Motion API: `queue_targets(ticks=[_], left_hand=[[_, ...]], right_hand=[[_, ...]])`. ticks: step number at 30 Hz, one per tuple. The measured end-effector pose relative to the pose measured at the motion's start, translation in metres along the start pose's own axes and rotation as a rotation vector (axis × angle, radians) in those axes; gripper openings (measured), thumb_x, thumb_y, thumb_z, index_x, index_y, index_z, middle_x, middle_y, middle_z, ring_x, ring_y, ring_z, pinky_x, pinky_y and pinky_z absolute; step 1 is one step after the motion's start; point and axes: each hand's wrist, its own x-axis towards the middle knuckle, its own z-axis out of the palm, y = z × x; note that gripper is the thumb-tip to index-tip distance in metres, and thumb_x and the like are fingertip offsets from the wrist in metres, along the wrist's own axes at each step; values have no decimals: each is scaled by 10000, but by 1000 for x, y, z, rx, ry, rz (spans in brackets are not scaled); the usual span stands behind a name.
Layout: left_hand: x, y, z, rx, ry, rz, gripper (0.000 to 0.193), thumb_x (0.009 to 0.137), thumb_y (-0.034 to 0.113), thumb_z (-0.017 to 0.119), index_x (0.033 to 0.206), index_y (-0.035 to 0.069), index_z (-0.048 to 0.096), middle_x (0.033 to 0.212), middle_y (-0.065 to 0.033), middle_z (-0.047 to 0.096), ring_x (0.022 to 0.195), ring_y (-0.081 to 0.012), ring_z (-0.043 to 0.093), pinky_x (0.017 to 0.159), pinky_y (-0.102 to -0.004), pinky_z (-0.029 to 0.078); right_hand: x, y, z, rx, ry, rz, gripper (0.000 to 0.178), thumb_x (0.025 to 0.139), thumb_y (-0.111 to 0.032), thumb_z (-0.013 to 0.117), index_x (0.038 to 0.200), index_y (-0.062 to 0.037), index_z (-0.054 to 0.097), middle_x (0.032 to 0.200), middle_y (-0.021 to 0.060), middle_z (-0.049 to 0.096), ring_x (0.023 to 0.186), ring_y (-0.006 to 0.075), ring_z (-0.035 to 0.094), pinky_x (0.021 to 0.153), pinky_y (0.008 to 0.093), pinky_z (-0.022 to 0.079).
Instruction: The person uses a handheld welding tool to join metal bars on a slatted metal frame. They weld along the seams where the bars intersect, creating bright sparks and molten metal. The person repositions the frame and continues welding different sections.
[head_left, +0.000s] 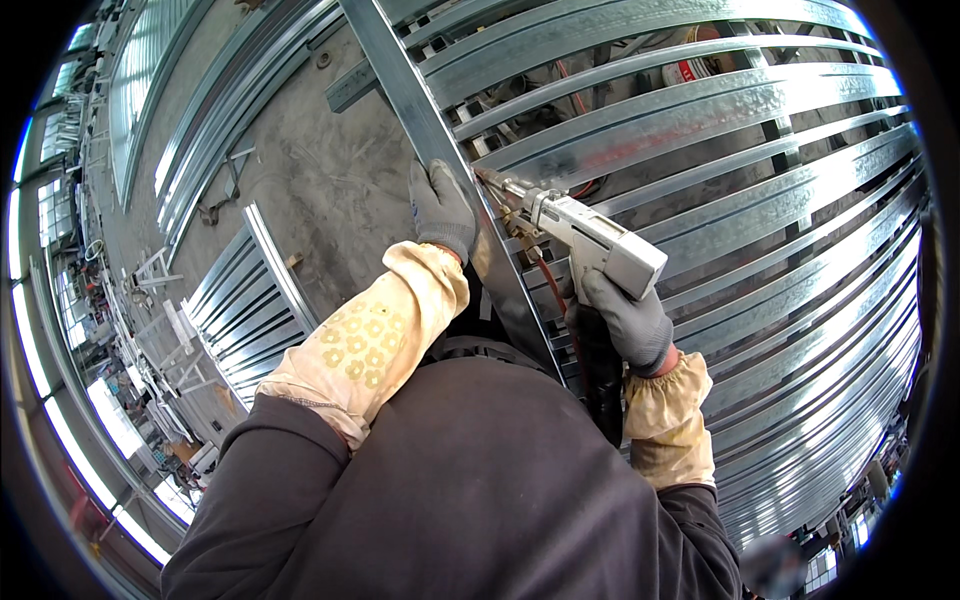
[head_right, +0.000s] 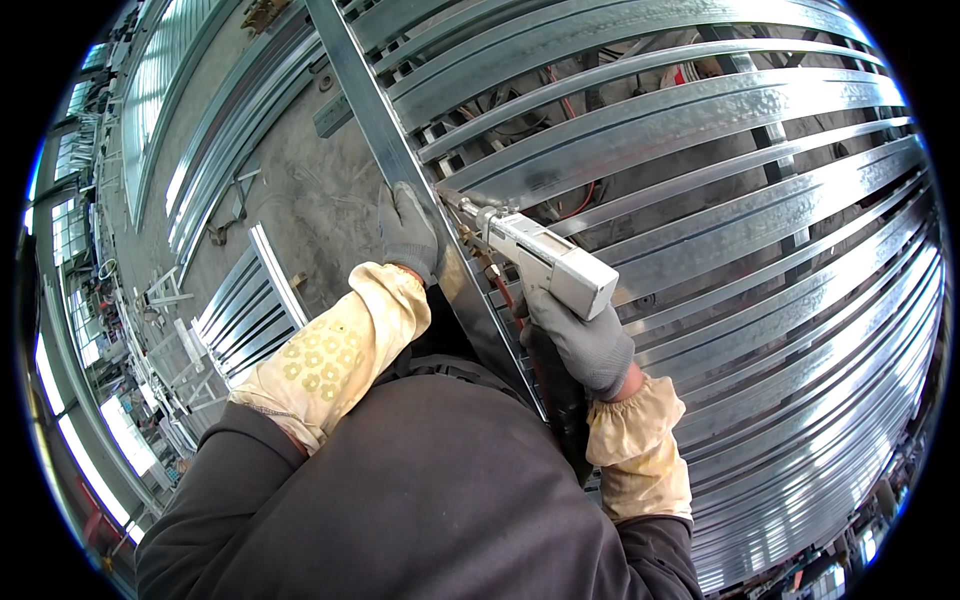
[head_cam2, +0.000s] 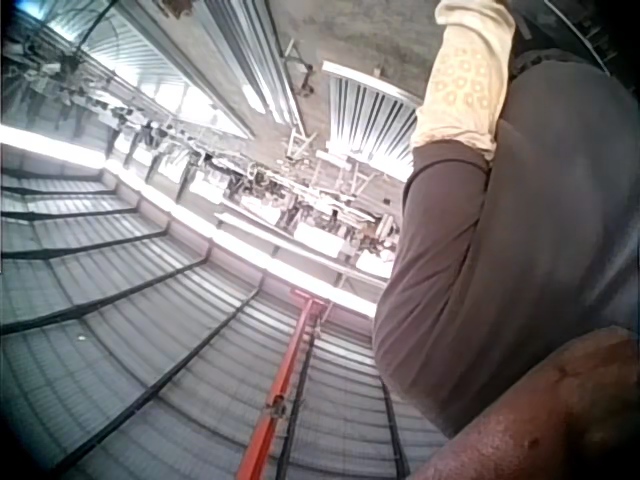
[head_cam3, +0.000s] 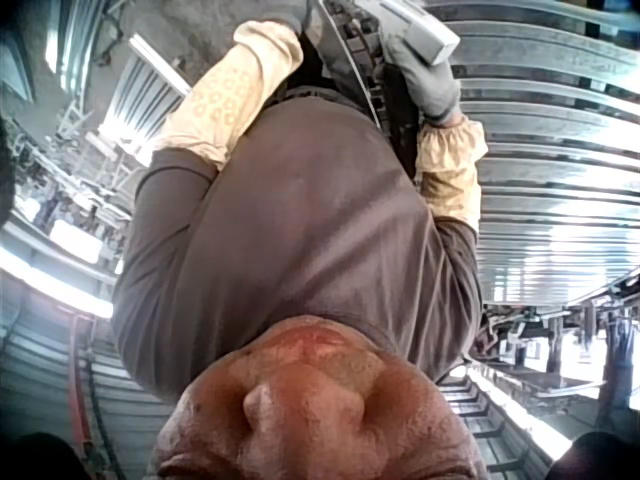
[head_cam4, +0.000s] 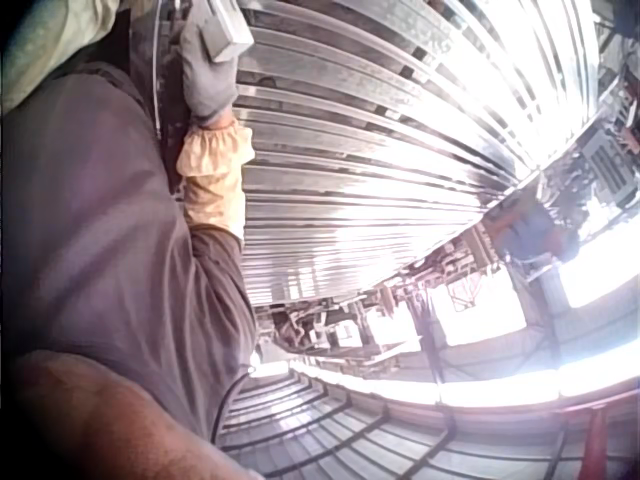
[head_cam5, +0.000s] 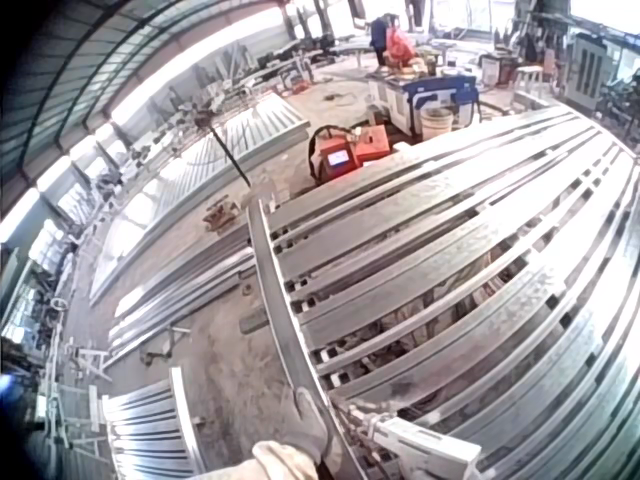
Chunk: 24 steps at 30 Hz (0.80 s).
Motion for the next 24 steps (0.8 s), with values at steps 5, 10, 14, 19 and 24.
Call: queue_targets(ticks=[5,10,14,19,24], left_hand=[[0,-6,10,109,234,138,412,1056,334,393,1203,-9,567,1023,-189,667,930,-325,634,869,-389,478],[0,-2,4,0,87,113,407,1051,327,396,1187,-18,565,1011,-202,650,904,-319,611,856,-386,469],[1,-4,4,38,88,94,400,1050,323,395,1173,-18,564,1003,-207,647,902,-327,608,848,-396,466],[1,-2,1,33,57,43,450,1046,329,387,1280,-33,515,1182,-275,592,1088,-422,561,963,-433,429],[1,-4,4,43,121,97,414,1053,332,384,1187,-17,562,1045,-228,651,944,-369,613,873,-414,464]], right_hand=[[0,0,2,2,-3,-10,227,990,-156,591,1149,6,593,867,51,665,693,114,634,607,260,514],[0,-2,1,-26,-4,21,232,986,-155,595,1152,7,590,869,51,667,693,112,635,604,263,516],[0,0,2,-12,1,15,232,986,-156,595,1150,9,590,866,51,666,691,110,635,603,260,515],[0,-1,3,-23,5,-6,227,987,-160,594,1138,9,594,860,48,661,692,109,635,603,256,513],[0,-2,1,-81,-23,23,278,996,-193,567,1178,15,595,926,71,666,760,135,653,655,279,546]])
